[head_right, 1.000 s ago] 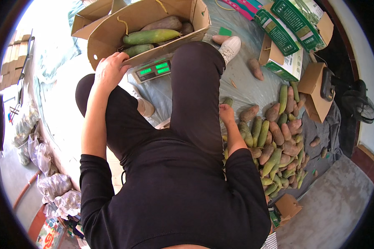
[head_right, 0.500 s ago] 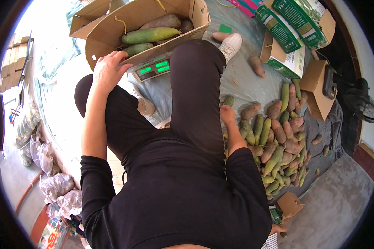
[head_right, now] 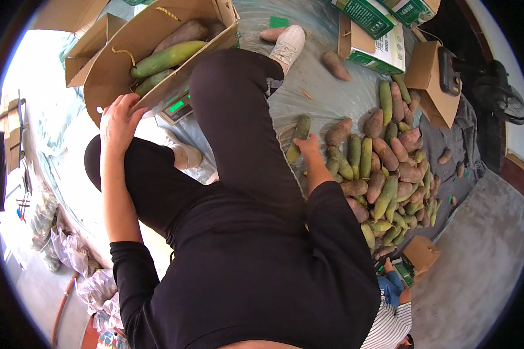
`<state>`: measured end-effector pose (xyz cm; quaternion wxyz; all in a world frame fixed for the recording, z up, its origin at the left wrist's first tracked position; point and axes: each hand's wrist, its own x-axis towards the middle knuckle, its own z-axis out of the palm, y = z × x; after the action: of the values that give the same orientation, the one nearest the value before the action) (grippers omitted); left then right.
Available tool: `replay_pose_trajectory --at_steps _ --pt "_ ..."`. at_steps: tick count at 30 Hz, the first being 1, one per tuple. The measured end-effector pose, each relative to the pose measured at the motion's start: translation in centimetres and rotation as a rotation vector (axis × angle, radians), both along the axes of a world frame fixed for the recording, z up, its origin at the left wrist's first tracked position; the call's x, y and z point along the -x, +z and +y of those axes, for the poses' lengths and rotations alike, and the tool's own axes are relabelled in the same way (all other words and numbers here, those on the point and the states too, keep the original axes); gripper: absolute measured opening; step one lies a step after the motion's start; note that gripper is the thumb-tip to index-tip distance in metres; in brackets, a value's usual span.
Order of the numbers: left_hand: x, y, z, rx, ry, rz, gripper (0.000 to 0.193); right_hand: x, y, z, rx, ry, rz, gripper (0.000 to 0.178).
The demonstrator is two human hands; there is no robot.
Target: Sort and package produce (mangos/yams) into cardboard boxes after weighing them.
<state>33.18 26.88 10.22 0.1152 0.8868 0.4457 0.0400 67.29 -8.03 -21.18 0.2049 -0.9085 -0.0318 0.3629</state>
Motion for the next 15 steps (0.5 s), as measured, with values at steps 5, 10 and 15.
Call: replay_pose_trajectory --at_steps 5,10,15 --pt "0.7 0.5 -0.4 -0.010 0.014 0.093 0.029 1.6 0.2 0.7 -0.047 0.083 0.143 0.070" --pt "-0.2 0.2 -0.2 0.023 0.005 0.093 0.031 0.7 -1.8 -0.9 0.118 0.069 0.040 0.069" --pt "0.1 0.4 -0.3 0.016 0.022 0.101 0.030 0.9 0.4 1.2 -0.094 -0.064 0.146 0.064"
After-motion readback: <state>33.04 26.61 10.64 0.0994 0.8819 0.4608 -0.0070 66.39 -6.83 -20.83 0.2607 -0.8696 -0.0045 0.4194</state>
